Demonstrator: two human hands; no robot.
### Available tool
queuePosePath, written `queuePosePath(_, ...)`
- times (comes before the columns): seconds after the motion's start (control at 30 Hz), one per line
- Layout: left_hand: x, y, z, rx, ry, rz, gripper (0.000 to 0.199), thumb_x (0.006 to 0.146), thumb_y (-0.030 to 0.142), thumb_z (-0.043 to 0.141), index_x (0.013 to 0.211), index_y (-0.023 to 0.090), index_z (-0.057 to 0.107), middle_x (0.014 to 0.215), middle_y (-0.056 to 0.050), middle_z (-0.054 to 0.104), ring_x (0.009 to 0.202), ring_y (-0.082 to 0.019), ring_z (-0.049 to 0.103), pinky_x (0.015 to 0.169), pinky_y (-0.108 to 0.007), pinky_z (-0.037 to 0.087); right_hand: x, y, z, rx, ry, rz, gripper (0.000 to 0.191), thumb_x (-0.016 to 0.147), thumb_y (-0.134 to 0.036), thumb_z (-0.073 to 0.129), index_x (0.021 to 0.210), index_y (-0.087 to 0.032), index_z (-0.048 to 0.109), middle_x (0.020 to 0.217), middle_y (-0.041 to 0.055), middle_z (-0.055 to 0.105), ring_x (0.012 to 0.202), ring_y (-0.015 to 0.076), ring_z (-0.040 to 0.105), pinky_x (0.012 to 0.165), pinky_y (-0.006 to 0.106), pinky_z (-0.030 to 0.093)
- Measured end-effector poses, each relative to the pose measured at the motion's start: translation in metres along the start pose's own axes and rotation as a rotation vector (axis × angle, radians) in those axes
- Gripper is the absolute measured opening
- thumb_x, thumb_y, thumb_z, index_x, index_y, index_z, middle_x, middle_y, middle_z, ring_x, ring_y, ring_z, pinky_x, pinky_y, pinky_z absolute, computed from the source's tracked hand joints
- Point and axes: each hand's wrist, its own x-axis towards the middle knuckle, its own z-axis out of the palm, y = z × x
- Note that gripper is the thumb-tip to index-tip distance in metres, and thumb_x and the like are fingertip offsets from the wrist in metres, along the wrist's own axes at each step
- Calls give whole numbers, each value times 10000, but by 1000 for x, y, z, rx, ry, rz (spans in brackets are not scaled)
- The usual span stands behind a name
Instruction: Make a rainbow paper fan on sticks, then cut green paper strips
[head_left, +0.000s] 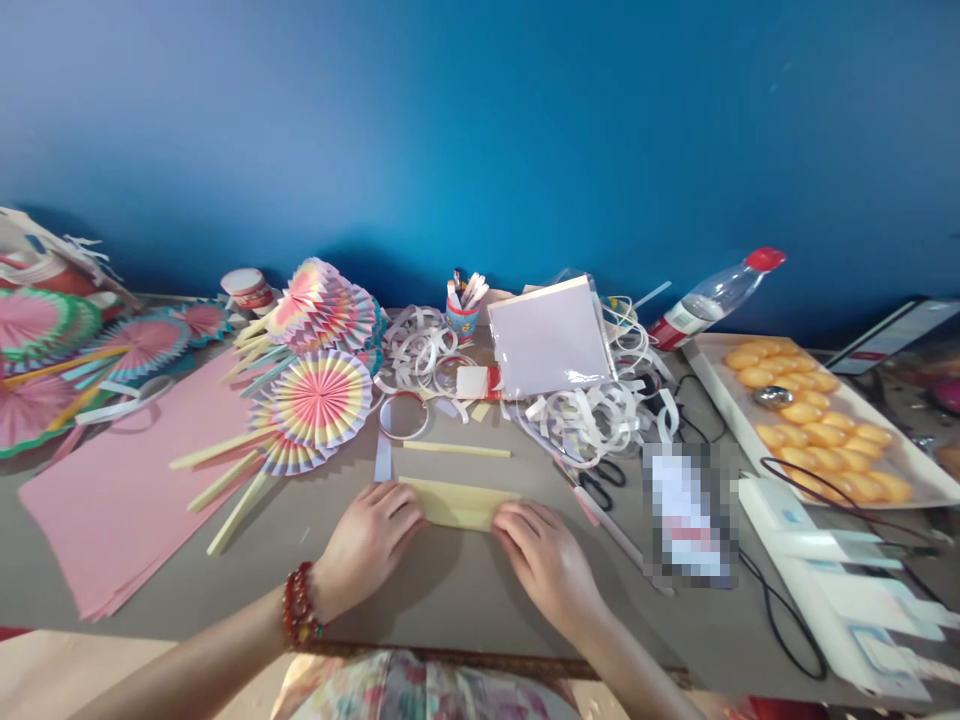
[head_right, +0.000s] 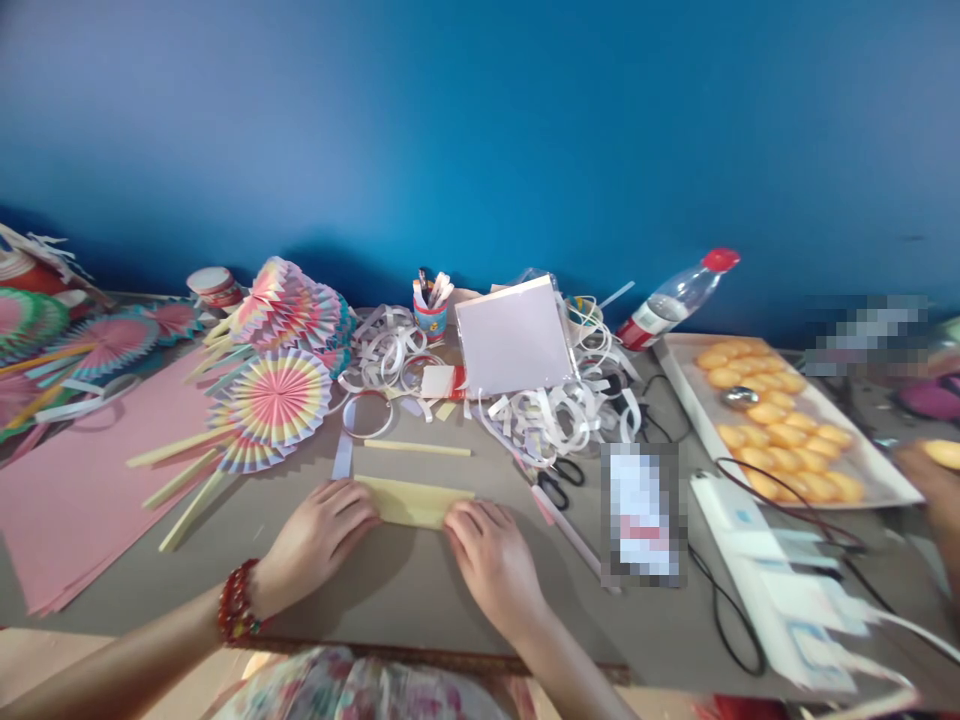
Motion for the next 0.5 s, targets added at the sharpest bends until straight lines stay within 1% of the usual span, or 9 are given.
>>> queuePosePath(0.1, 0, 0, 3, 4, 36, -66, 208, 1003, 224, 440, 945, 165, 632, 885, -60, 657, 846, -203, 602, 799, -364, 485, 7, -1, 3, 3, 17, 39, 146, 961, -133, 478, 892, -212, 580, 863, 40, 657, 809, 197, 622, 739, 313, 470)
queuePosePath(0.2, -2, 4, 2, 69, 103, -77, 194, 985, 186, 457, 1081, 164, 624, 1016, -89, 675, 928, -219, 614, 832, -377, 495, 11, 0, 7, -6, 35, 48, 140, 966, -148, 477, 877, -210, 565, 837, 36, 647, 787, 200, 615, 721, 307, 456)
queuePosePath(0.27, -5, 9, -2, 117, 147, 10, 251, 975, 147, 440, 1143, 177, 624, 1108, -94, 678, 1003, -221, 614, 873, -375, 501, 11, 1, 8, -9, 34, 44, 143, 970, -151, 462, 887, -208, 564, 843, 38, 643, 791, 200, 614, 726, 306, 454)
queuePosePath(0.3, -6, 12, -3, 121, 154, 91, 283, 972, 132, 432, 1176, 184, 622, 1144, -88, 681, 1051, -215, 610, 916, -368, 498, 11, 2, 9, -13, 30, 41, 148, 971, -152, 453, 892, -208, 565, 849, 40, 643, 796, 201, 614, 730, 306, 453)
queuePosePath(0.33, -8, 16, -4, 111, 143, 196, 313, 970, 123, 428, 1216, 188, 611, 1178, -80, 682, 1109, -205, 599, 974, -359, 485, 11, 2, 9, -18, 26, 39, 153, 972, -155, 445, 897, -208, 566, 856, 42, 643, 799, 200, 616, 732, 304, 453)
queuePosePath(0.4, -12, 22, -4, 86, 84, 383, 354, 969, 130, 437, 1291, 179, 576, 1270, -73, 659, 1238, -186, 545, 1096, -346, 422, 11, 3, 8, -25, 24, 42, 160, 972, -159, 436, 903, -210, 571, 864, 43, 647, 796, 198, 618, 728, 299, 453)
queuePosePath(0.43, -13, 24, -2, 89, 42, 429, 365, 972, 155, 448, 1321, 171, 557, 1338, -76, 621, 1301, -189, 499, 1139, -355, 382, 11, 3, 8, -25, 26, 47, 163, 972, -159, 436, 899, -211, 571, 861, 41, 648, 790, 196, 618, 722, 296, 451)
queuePosePath(0.47, -14, 25, 1, 106, -6, 435, 381, 975, 199, 464, 1348, 163, 536, 1410, -82, 563, 1357, -201, 445, 1165, -371, 350, 11, 3, 8, -22, 27, 52, 165, 970, -154, 436, 897, -213, 572, 858, 39, 649, 785, 194, 618, 719, 294, 450)
queuePosePath(0.5, -15, 26, 4, 130, -53, 410, 417, 974, 255, 485, 1378, 153, 508, 1475, -89, 495, 1399, -219, 392, 1178, -389, 328, 11, 2, 8, -17, 28, 57, 168, 967, -146, 436, 897, -214, 573, 857, 37, 650, 782, 192, 617, 720, 294, 448)
